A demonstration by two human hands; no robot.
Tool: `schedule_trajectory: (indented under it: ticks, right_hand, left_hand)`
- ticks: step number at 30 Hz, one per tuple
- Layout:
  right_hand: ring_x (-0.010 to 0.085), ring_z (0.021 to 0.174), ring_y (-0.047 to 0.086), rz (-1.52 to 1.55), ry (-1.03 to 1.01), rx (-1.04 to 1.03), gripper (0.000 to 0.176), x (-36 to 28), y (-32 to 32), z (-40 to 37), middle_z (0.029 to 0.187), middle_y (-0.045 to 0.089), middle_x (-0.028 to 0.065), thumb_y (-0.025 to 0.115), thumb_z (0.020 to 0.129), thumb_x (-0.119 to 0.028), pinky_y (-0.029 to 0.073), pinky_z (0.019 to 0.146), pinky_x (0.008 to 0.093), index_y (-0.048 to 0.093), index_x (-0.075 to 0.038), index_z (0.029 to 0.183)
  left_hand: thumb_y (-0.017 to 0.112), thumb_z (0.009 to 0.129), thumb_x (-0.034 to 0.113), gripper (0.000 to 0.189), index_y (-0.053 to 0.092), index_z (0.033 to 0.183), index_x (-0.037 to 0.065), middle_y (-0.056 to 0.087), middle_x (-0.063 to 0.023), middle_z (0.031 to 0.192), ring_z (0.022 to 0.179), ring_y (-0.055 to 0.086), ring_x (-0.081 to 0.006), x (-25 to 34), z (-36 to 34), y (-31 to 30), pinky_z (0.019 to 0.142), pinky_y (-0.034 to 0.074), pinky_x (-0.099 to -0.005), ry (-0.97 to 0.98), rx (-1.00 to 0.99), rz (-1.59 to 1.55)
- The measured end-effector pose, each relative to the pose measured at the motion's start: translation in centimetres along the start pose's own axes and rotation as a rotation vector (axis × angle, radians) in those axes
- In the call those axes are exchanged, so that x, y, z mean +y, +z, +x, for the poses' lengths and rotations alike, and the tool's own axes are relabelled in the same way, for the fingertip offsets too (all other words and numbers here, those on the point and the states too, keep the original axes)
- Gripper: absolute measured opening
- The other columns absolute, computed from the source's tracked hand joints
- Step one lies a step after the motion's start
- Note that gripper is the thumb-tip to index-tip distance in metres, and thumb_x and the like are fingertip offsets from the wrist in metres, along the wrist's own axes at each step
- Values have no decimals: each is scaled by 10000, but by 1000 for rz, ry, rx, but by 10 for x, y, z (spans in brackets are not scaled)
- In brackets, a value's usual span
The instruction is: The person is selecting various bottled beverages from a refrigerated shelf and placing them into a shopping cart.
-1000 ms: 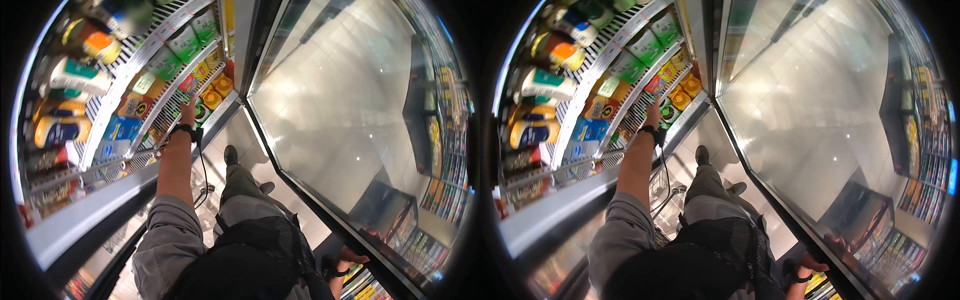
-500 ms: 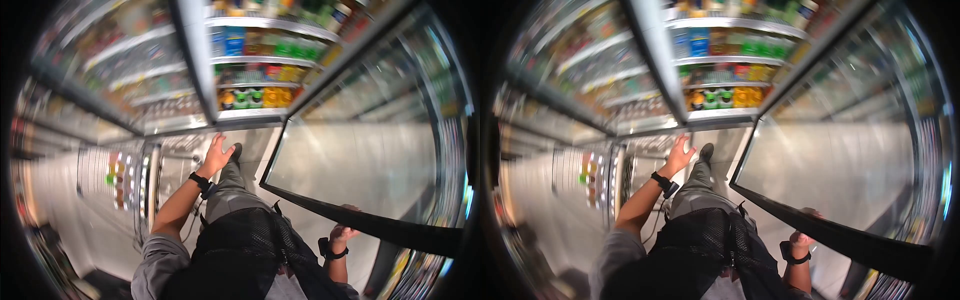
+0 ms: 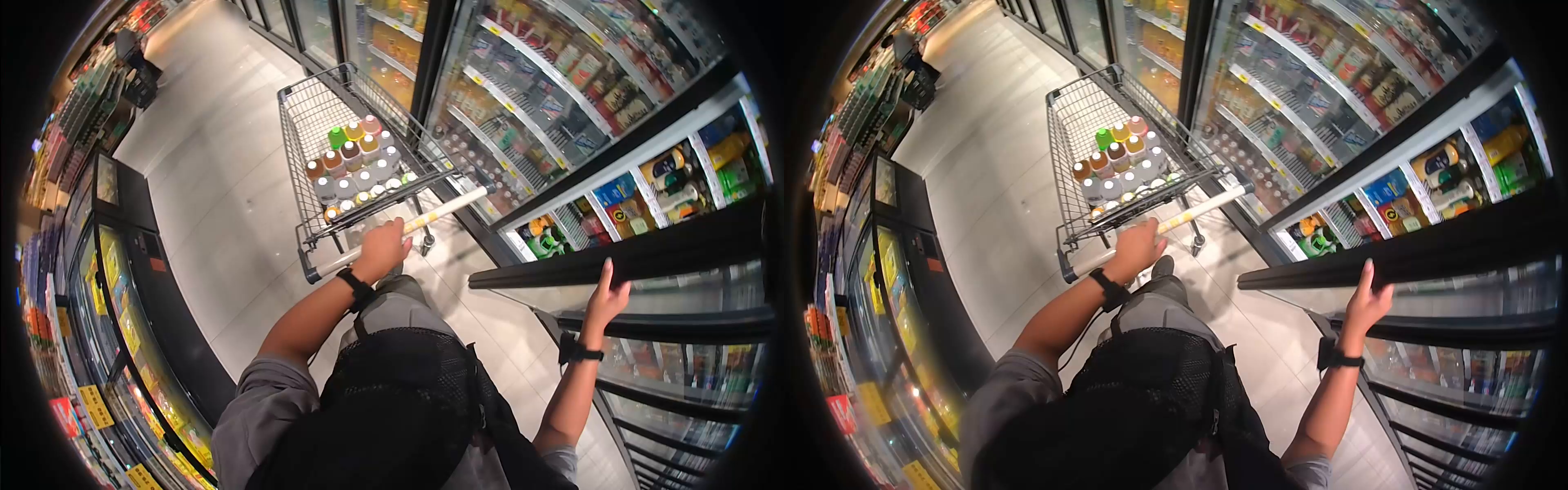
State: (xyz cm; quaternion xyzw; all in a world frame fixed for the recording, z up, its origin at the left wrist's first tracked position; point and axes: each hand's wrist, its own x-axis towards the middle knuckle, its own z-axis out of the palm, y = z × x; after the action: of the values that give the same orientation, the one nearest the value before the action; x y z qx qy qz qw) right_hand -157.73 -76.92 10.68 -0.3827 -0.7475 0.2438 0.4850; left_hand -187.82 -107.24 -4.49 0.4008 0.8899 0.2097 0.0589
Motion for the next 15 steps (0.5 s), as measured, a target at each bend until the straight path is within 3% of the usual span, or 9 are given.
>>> schedule_trajectory:
  ticks: [3, 5, 7, 9, 11, 12, 13, 15]
  right_hand:
    - [122, 865, 613, 42, -15, 0, 344, -3, 45, 48, 989, 688, 96, 698, 928, -234, 494, 810, 271, 646, 61, 1097]
    - [105, 768, 621, -55, 2, 49, 340, 25, 66, 89, 917, 710, 77, 711, 912, -268, 500, 715, 273, 660, 12, 1098]
    - [106, 680, 591, -91, 19, 91, 350, 25, 87, 117, 824, 690, 57, 721, 896, -316, 487, 645, 280, 662, 0, 1034]
    - [104, 644, 568, -152, 44, 104, 353, 58, 96, 142, 777, 669, 44, 724, 890, -331, 475, 617, 282, 659, -3, 1005]
    - [108, 582, 521, -227, 14, 171, 356, 65, 112, 159, 683, 612, 18, 730, 879, -354, 454, 573, 291, 647, -11, 931]
    - [107, 581, 520, -233, 17, 170, 355, 70, 115, 166, 679, 611, 16, 729, 880, -358, 454, 572, 293, 650, -16, 932]
    - [106, 580, 520, -238, 22, 169, 354, 70, 117, 171, 675, 609, 14, 728, 880, -363, 454, 570, 295, 653, -20, 933]
    - [113, 588, 527, -298, 8, 190, 371, 80, 122, 180, 690, 618, 17, 720, 883, -389, 456, 573, 299, 654, -27, 930]
  left_hand:
    - [649, 872, 339, 335, 555, 962, 30, 656, -194, 764, 725, 651, -383, -1, 11, -15, 657, 514, -482, -71, -152, -32]
    - [635, 887, 339, 331, 565, 947, 21, 650, -206, 738, 706, 651, -389, -7, 19, -11, 650, 512, -487, -22, -140, -38]
    - [614, 909, 382, 391, 562, 969, 0, 649, -214, 735, 702, 650, -400, -17, 27, -15, 645, 509, -487, 31, -271, -114]
    - [594, 922, 449, 464, 586, 976, -12, 657, -208, 750, 692, 651, -389, -30, 35, -17, 643, 507, -463, -5, -350, -195]
    - [590, 914, 505, 511, 617, 974, -2, 668, -190, 784, 709, 656, -362, -42, 48, -18, 651, 504, -448, -82, -591, -456]
    - [610, 895, 525, 537, 647, 995, -1, 674, -161, 809, 719, 660, -312, -37, 55, -35, 652, 509, -413, -68, -648, -379]
    - [610, 895, 525, 537, 647, 995, -1, 674, -161, 809, 719, 660, -312, -35, 57, -42, 652, 509, -413, -71, -653, -383]
    - [641, 880, 513, 550, 654, 1042, -13, 682, -142, 830, 713, 662, -272, -33, 58, -50, 652, 519, -380, 69, -422, -520]
